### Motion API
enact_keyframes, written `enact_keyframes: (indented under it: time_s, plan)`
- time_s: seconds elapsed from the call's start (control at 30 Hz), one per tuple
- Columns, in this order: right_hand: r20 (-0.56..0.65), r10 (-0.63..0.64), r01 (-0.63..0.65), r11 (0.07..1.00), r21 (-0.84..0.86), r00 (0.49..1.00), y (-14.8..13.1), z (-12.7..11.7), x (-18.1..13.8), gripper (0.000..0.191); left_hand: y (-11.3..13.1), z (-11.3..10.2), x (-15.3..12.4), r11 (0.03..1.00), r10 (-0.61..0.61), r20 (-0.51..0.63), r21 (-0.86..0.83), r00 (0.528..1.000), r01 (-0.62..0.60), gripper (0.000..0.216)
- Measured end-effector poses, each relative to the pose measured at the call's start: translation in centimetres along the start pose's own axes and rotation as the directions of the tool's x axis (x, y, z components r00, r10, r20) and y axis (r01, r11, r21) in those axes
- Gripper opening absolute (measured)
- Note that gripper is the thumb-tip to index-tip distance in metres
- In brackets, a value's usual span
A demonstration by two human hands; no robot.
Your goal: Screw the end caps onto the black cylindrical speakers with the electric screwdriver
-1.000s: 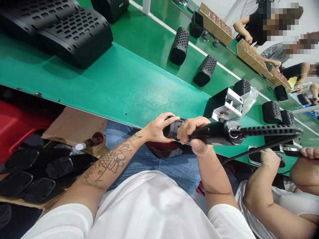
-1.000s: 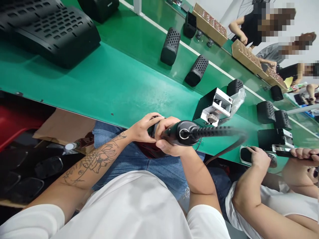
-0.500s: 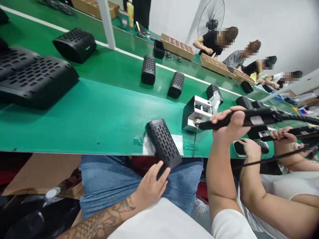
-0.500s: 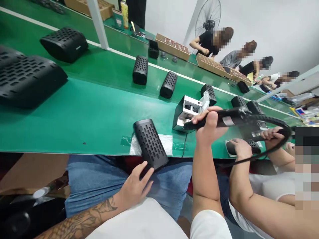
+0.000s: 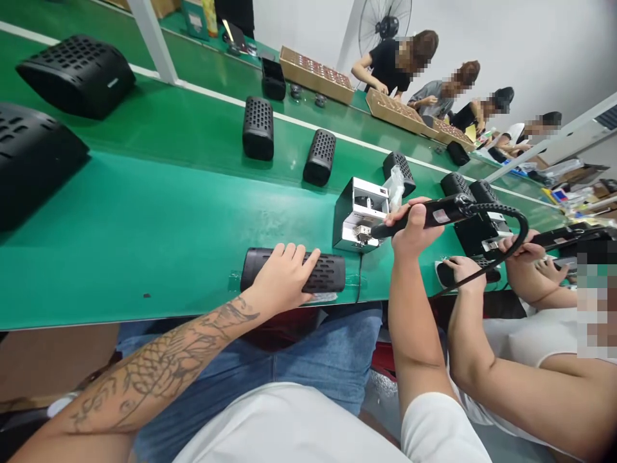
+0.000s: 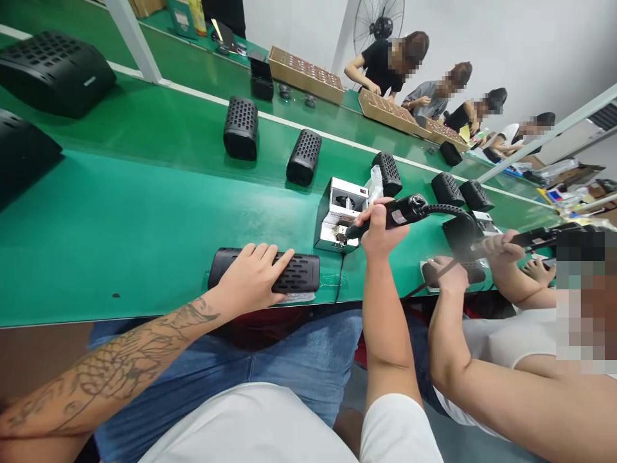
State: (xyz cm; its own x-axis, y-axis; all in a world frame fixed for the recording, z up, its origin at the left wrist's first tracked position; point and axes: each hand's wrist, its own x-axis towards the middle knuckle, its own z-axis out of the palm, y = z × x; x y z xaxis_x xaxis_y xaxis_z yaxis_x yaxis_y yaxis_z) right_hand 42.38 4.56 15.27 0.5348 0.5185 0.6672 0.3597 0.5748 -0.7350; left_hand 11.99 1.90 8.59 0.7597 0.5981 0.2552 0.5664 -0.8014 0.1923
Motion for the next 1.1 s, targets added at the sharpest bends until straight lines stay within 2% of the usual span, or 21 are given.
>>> enact_keyframes:
  time_s: [0.07, 0.17, 0.27, 0.37, 0.47, 0.53, 0.6, 0.67, 0.73, 0.77, 0.83, 0.93, 1.0, 1.07, 1.1]
  plan:
    - [-0.016, 0.023, -0.023, 1.0, 0.003, 1.0, 0.3, 0.1, -0.1, 0.051, 0.4, 0.3, -0.2, 0.995, -0.09, -0.031, 0.029, 0.995, 0.091, 0.1]
    - [0.042, 0.121, -0.121, 0.993, -0.002, 0.992, 1.0, 0.2, -0.3, 0.054, -0.3, -0.3, -1.1, 0.995, -0.082, 0.035, 0.058, 0.996, 0.08, 0.108]
    - [0.069, 0.148, -0.15, 0.988, 0.037, 0.987, 1.3, 0.1, -0.6, 0.054, -2.4, -1.7, -2.4, 0.997, -0.065, 0.119, 0.049, 0.991, 0.059, 0.112]
    - [0.065, 0.128, -0.132, 0.989, 0.063, 0.99, 1.1, -0.1, -0.9, 0.052, -4.9, -2.8, -4.3, 0.995, -0.102, 0.159, -0.005, 0.982, 0.104, 0.112]
    - [0.071, 0.134, -0.139, 0.988, 0.073, 0.988, 0.8, -0.4, -1.1, 0.051, -7.7, -3.2, -5.8, 0.971, -0.112, 0.17, -0.192, 0.979, 0.145, 0.11]
    - [0.088, 0.146, -0.153, 0.984, 0.087, 0.985, 0.5, -0.6, -1.3, 0.052, -10.1, -2.8, -5.9, 0.891, -0.141, 0.16, -0.409, 0.977, 0.195, 0.098]
    - [0.094, 0.152, -0.161, 0.982, 0.097, 0.984, -0.1, -0.8, -1.6, 0.052, -13.0, -2.0, -4.8, 0.783, -0.293, 0.097, -0.546, 0.951, 0.297, 0.09]
    - [0.091, 0.148, -0.16, 0.978, 0.132, 0.985, -1.5, -1.1, -2.2, 0.049, -16.3, -0.7, -2.6, 0.723, -0.503, -0.024, -0.559, 0.864, 0.406, 0.093]
    - [0.111, 0.121, -0.143, 0.964, 0.226, 0.986, -3.7, -1.5, -3.1, 0.043, -19.6, 0.8, 0.5, 0.702, -0.631, -0.139, -0.522, 0.763, 0.485, 0.101]
    - [0.149, 0.099, -0.138, 0.95, 0.28, 0.984, -5.0, -1.7, -3.6, 0.04, -21.2, 1.7, 2.2, 0.685, -0.668, -0.172, -0.522, 0.724, 0.509, 0.103]
    - [0.276, 0.054, -0.154, 0.923, 0.354, 0.96, -7.7, -1.8, -4.8, 0.038, -24.4, 3.4, 5.9, 0.659, -0.707, -0.215, -0.545, 0.674, 0.518, 0.103]
    - [0.445, 0.06, -0.224, 0.919, 0.325, 0.893, -10.7, -1.5, -6.4, 0.038, -29.3, 5.7, 12.0, 0.654, -0.735, -0.304, -0.553, 0.606, 0.516, 0.112]
    - [0.482, 0.081, -0.244, 0.926, 0.287, 0.872, -11.4, -1.1, -7.2, 0.038, -32.4, 6.9, 16.2, 0.602, -0.791, -0.3, -0.532, 0.532, 0.595, 0.127]
    - [0.498, 0.094, -0.245, 0.937, 0.248, 0.862, -11.4, -0.8, -7.6, 0.039, -34.8, 7.9, 20.0, 0.449, -0.893, -0.249, -0.535, 0.374, 0.715, 0.14]
    - [0.504, 0.101, -0.243, 0.944, 0.224, 0.858, -11.3, -0.7, -7.6, 0.038, -35.7, 8.3, 21.6, 0.409, -0.913, -0.257, -0.558, 0.318, 0.723, 0.146]
